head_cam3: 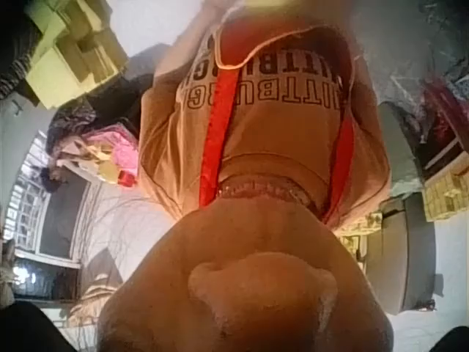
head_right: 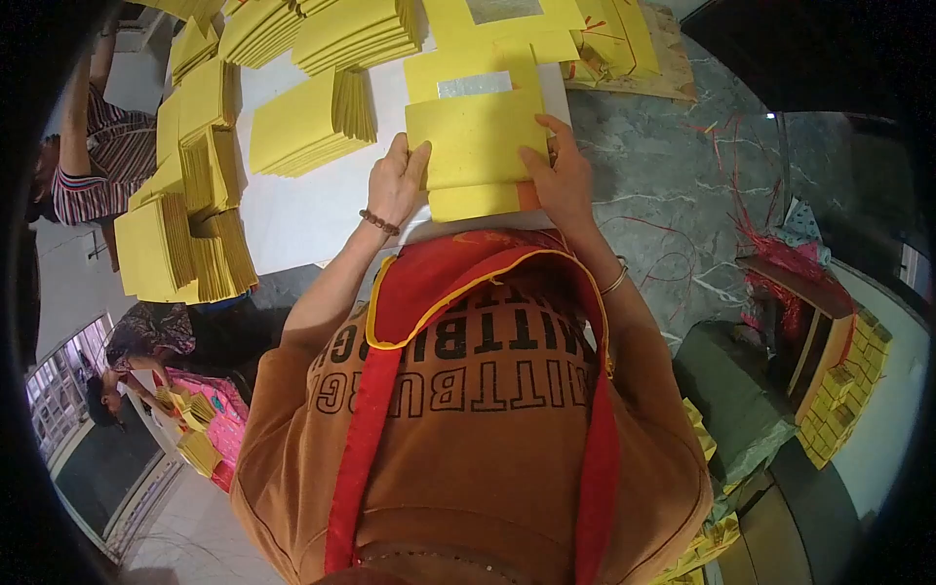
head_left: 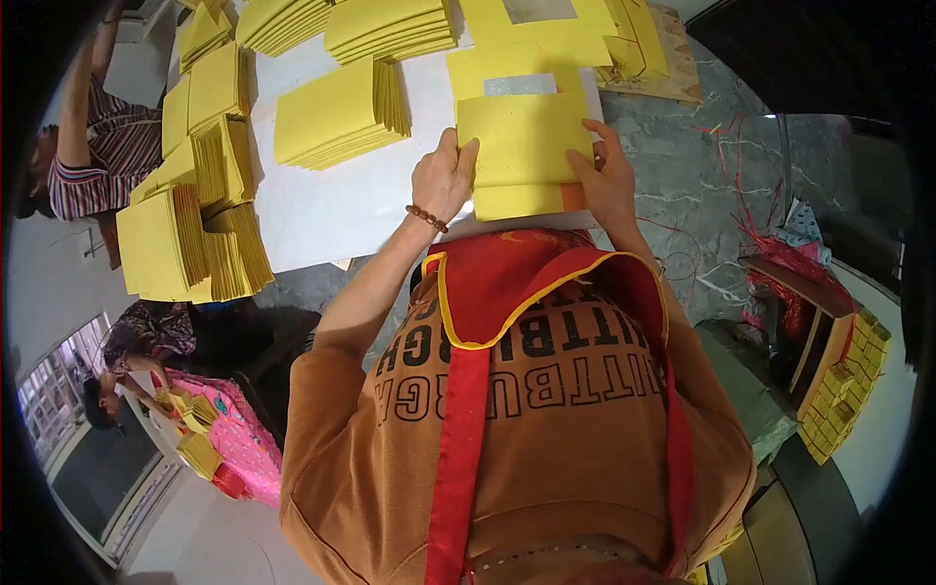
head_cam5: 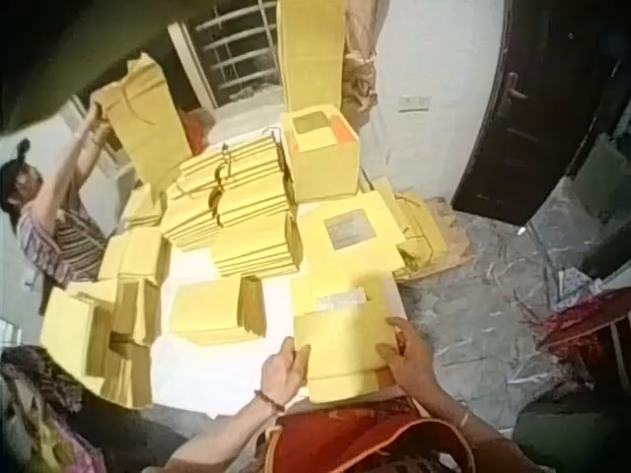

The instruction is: Folding and stacking yellow paper sheets with silver foil centers.

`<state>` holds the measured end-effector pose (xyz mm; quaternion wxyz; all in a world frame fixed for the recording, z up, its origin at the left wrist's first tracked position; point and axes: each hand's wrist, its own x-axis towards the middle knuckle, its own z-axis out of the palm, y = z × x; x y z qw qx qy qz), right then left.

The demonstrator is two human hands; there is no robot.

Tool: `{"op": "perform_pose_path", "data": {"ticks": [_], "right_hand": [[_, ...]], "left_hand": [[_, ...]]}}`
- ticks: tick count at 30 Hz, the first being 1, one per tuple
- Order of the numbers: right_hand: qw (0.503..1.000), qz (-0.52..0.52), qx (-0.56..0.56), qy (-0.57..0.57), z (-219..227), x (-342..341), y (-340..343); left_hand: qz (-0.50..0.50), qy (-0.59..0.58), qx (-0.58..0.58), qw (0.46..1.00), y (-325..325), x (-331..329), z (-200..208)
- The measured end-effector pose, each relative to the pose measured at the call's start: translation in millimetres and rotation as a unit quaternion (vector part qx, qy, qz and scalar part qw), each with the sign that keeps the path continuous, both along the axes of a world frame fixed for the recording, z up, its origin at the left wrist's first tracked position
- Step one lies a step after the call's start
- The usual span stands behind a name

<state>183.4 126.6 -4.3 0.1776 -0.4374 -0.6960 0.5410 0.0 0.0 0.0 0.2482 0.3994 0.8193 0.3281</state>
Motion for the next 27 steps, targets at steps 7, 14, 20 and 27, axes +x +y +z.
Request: {"op": "perform_pose_path", "data": {"ticks": [7,14,20,27], "right_hand": [[0.998,-0.025,-0.011,0.052,-10,-2,3],[0.998,-0.035,-0.024,0.055,-5,-5,0],[0.993,-0.066,0.015,0.100,-19,-6,1],[0.931,-0.003,0.358,-0.075,2,-5,-16]], "left_hand": [[0.035,-0.075,0.006,0.997,5,-4,-5],[-0.002,0.265,0.160,0.951,11,0,30],[-0.233,0.287,0.104,0.924,28,25,14],[-0.238,0.318,0.054,0.916,27,27,-6]]}}
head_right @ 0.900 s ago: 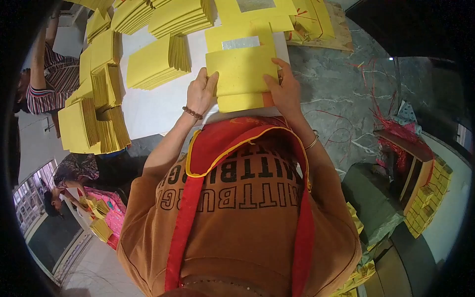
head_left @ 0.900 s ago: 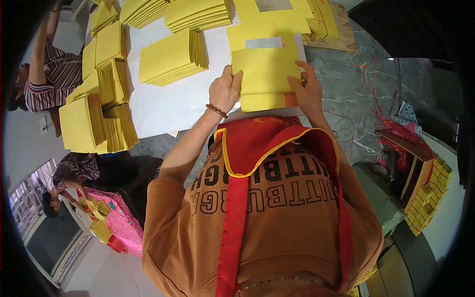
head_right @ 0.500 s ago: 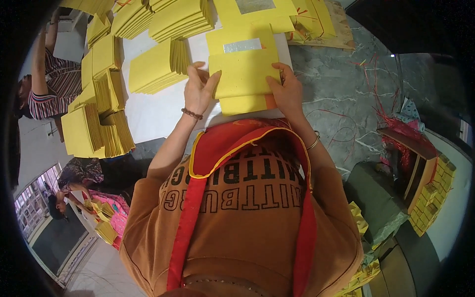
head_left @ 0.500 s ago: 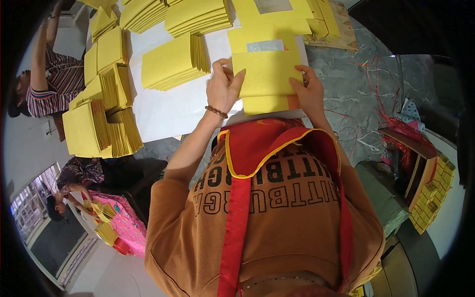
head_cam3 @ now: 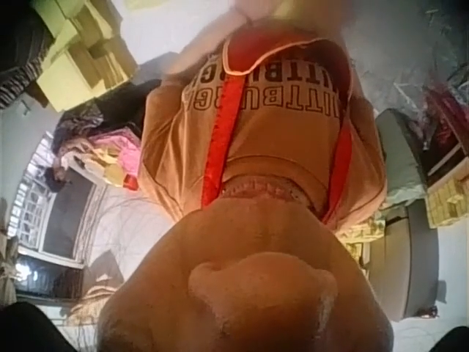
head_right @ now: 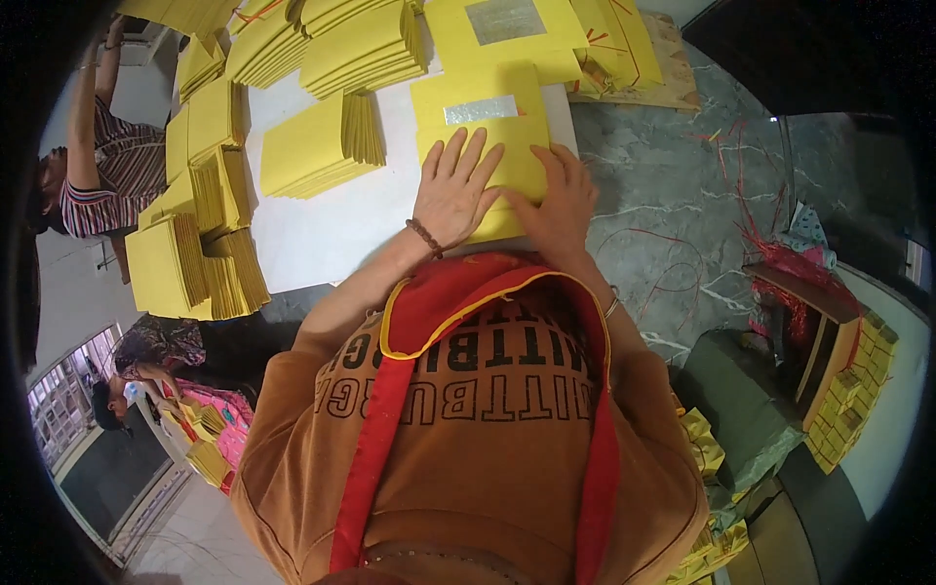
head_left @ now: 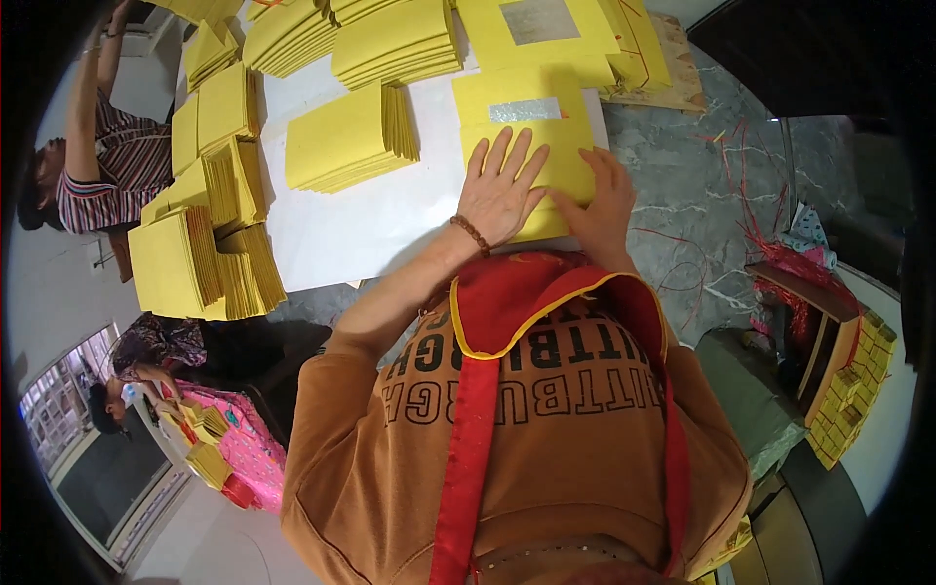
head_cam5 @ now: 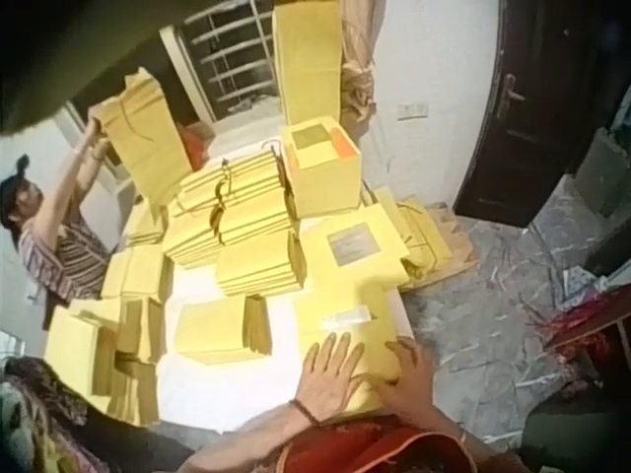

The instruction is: Folding and stacking yellow paper sheets with silver foil centers.

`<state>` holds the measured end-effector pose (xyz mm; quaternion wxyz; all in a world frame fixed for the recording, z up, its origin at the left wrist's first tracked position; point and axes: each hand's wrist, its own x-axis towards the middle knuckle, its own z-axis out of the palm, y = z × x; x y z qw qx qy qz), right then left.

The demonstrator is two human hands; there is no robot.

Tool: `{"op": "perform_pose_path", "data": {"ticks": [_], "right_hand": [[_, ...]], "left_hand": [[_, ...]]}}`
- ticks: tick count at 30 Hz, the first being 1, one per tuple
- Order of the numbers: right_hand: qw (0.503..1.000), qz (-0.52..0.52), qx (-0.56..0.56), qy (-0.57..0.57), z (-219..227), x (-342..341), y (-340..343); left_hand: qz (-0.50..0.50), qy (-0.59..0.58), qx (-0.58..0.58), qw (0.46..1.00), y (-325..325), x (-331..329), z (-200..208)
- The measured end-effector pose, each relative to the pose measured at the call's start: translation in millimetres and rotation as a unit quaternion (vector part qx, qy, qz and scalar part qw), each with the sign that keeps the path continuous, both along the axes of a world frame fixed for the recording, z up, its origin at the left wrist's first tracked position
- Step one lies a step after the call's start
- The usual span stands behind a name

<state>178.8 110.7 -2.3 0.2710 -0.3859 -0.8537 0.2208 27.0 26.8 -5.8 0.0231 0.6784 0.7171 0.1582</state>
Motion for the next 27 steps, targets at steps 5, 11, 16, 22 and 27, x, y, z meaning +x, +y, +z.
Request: {"op": "perform_pose_path", "data": {"ticks": [5,11,16,22,27], "right_hand": [[0.909,0.008,-0.354,0.220,-37,11,-1],[0.842,-0.015,-0.468,0.267,-33,16,5],[0.815,-0.003,-0.493,0.303,-30,18,6],[0.827,0.009,-0.489,0.277,-25,24,13],[0.814,-0.058,-0.518,0.256,-19,31,34]], "left_hand": [[0.002,-0.012,0.001,1.000,1,0,-1],[-0.041,0.012,-0.012,0.999,0,-5,6],[-0.069,0.086,0.001,0.994,1,-3,10],[-0.112,0.243,0.008,0.963,2,6,21],[-0.044,0.089,0.083,0.992,-15,-33,80]]}}
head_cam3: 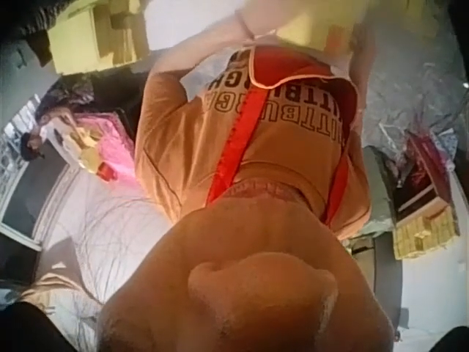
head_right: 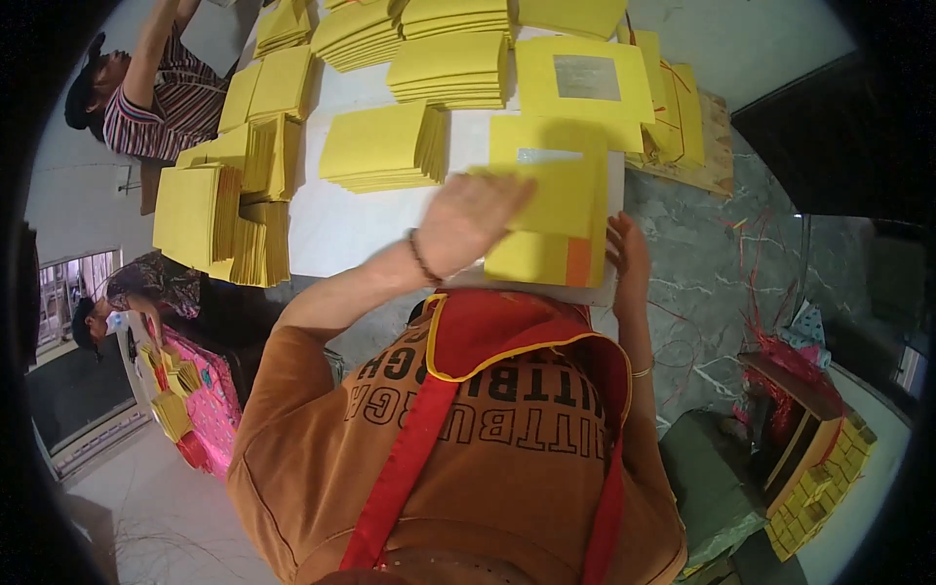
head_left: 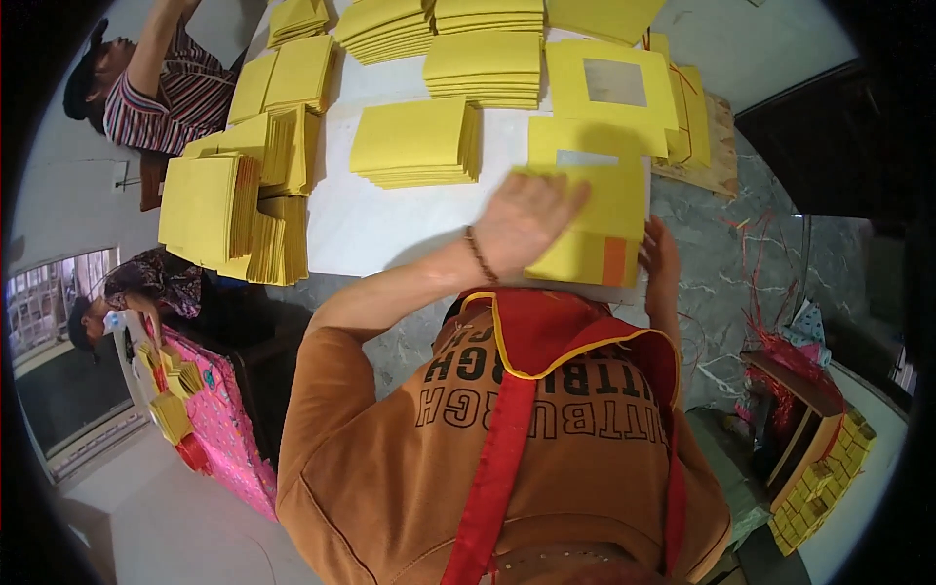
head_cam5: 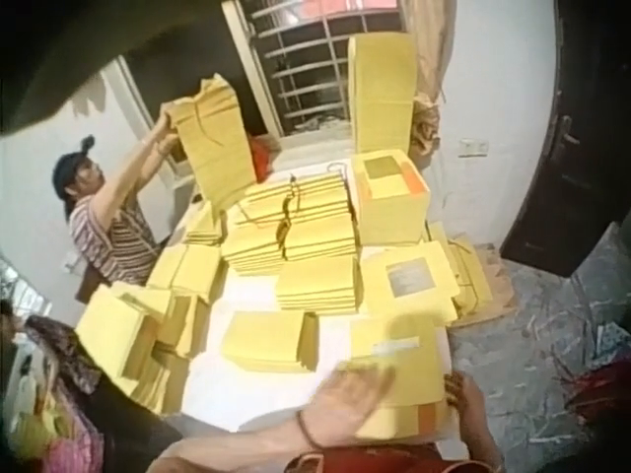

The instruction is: Folding and stacking yellow paper sheets with silver foil centers.

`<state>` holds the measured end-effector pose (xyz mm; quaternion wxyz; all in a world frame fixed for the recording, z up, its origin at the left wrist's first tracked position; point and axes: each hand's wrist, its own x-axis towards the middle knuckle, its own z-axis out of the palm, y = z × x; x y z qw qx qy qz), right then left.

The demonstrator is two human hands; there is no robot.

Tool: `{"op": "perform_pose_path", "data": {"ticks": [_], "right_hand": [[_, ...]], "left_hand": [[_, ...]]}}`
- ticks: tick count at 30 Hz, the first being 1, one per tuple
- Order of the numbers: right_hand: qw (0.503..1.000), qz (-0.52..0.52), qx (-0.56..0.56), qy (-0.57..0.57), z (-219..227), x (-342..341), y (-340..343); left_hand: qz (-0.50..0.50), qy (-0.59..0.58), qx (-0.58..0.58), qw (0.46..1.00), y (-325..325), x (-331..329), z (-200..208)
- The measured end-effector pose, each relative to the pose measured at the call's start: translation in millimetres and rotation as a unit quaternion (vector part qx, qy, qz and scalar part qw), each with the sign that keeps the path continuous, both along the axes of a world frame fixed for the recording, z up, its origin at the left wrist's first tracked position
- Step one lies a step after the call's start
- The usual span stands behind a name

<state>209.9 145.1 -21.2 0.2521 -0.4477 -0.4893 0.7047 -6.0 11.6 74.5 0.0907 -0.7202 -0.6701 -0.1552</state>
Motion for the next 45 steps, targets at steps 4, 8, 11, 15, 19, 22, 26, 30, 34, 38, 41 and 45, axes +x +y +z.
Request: {"op": "perform_pose_path", "data": {"ticks": [4,8,11,15,19,22,26,30,34,38,41,45], "right_hand": [[0.990,0.002,0.141,-0.008,25,-15,7],[0.979,0.082,0.121,0.143,37,-71,-9],[0.965,0.204,0.125,0.108,54,-135,-41],[0.954,0.286,0.068,0.066,49,-201,-63],[0.947,0.305,-0.002,0.100,23,-239,-65],[0.965,0.252,0.068,0.014,-4,-259,-71],[0.964,0.259,0.065,0.011,-19,-260,-62],[0.965,0.258,0.044,0.013,-10,-259,-68],[0.953,0.300,0.040,0.011,-19,-257,-55],[0.957,0.288,0.018,0.029,-30,-256,-55],[0.953,0.302,0.038,0.012,-27,-255,-55],[0.951,0.298,-0.065,0.057,-15,-254,-52]], "left_hand": [[0.129,0.100,0.098,0.982,-35,-79,25],[0.206,0.169,0.043,0.963,-76,-147,-17],[0.195,0.106,-0.026,0.975,-88,-156,-51],[0.187,0.069,-0.094,0.975,-89,-151,-56],[0.200,-0.088,-0.158,0.963,-92,-156,-55],[0.303,-0.223,-0.083,0.923,-99,-187,-77],[0.320,-0.645,0.020,0.693,-102,-196,-114],[0.361,-0.669,0.015,0.650,-108,-199,-120],[0.337,-0.734,-0.015,0.590,-102,-195,-103],[0.321,-0.810,-0.038,0.489,-102,-185,-90],[0.308,-0.814,0.018,0.492,-103,-181,-94],[0.327,-0.774,0.057,0.539,-102,-176,-91]]}}
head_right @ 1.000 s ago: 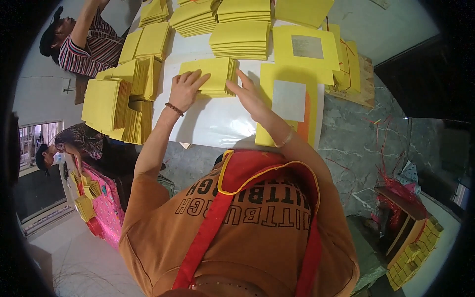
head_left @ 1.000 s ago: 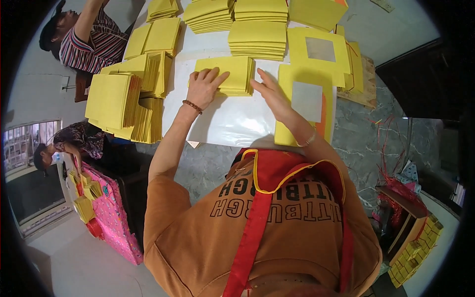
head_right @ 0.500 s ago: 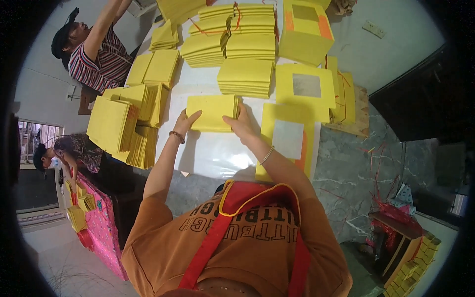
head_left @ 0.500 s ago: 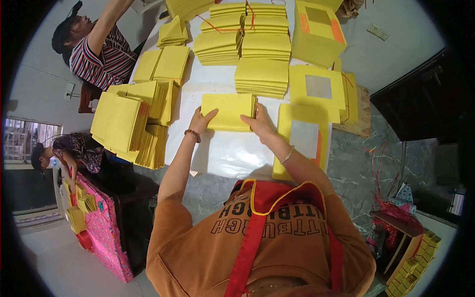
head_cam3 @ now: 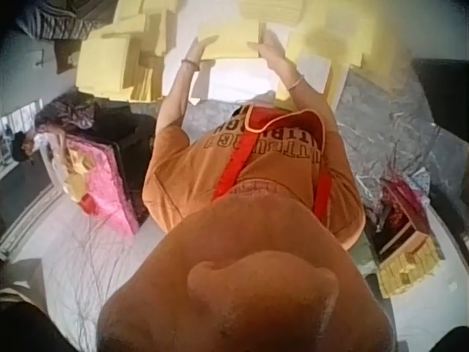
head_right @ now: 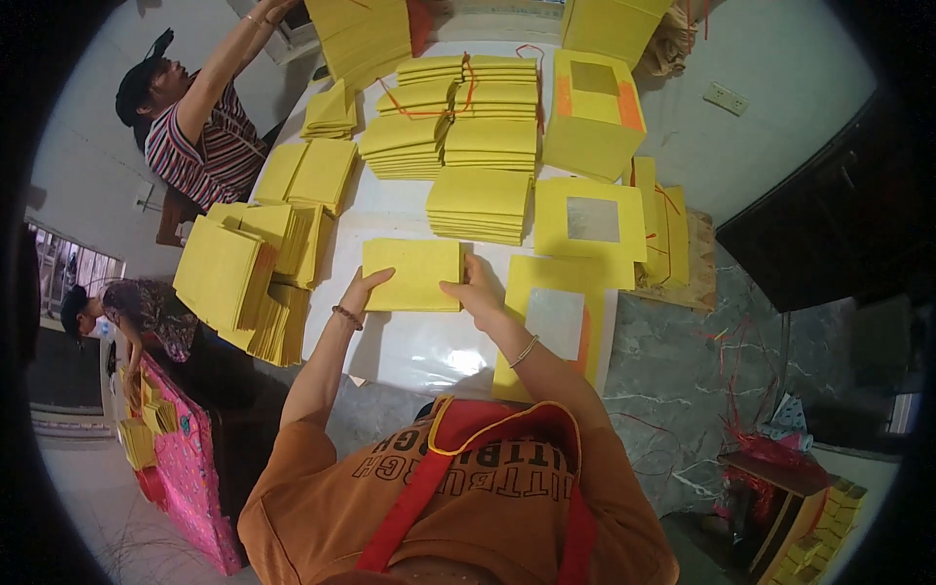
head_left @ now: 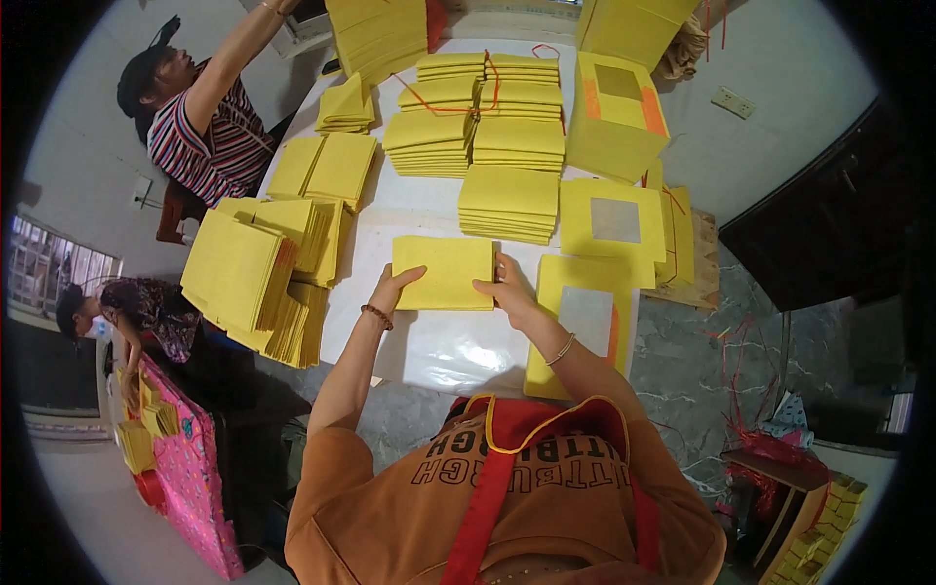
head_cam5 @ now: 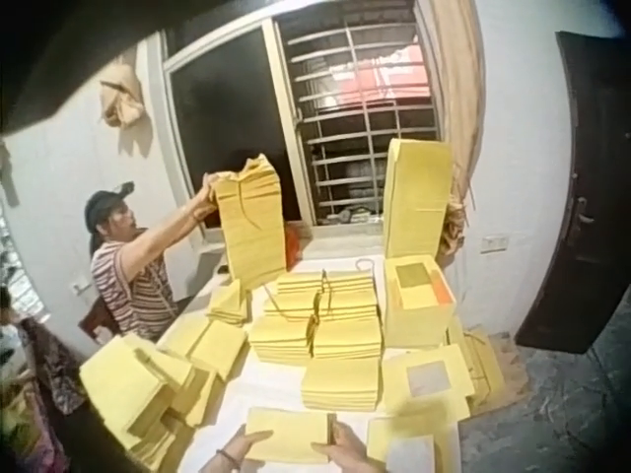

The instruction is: Folding and stacking yellow paper sheets with silver foil centers.

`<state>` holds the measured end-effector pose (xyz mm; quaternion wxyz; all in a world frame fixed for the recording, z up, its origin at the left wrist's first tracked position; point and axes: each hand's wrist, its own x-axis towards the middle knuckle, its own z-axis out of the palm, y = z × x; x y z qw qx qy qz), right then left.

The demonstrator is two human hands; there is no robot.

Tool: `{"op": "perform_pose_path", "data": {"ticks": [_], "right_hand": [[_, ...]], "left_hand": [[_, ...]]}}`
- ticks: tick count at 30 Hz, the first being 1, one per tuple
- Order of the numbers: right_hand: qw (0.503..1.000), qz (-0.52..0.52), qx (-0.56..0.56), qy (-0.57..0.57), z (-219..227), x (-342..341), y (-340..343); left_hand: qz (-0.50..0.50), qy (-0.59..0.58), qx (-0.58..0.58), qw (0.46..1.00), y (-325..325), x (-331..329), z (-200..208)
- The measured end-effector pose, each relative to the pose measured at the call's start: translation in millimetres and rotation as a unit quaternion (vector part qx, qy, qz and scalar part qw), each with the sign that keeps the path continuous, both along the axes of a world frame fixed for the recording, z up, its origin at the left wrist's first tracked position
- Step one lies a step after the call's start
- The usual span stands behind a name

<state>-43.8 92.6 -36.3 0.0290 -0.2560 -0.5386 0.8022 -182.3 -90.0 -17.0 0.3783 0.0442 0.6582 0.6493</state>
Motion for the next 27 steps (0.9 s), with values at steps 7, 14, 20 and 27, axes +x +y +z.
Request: {"op": "perform_pose_path", "data": {"ticks": [7,14,20,27], "right_hand": [[0.998,0.052,-0.037,-0.017,31,5,3],[0.997,0.037,0.011,0.073,21,6,-3],[0.991,0.041,0.081,0.102,23,-3,0],[0.891,0.080,0.443,0.058,17,14,-14]], "left_hand": [[-0.009,0.005,0.054,0.998,-7,2,-5],[0.001,0.066,0.160,0.985,-26,21,-1],[0.012,0.173,0.178,0.969,-27,13,12],[-0.159,0.260,0.033,0.952,-46,5,-1]]}}
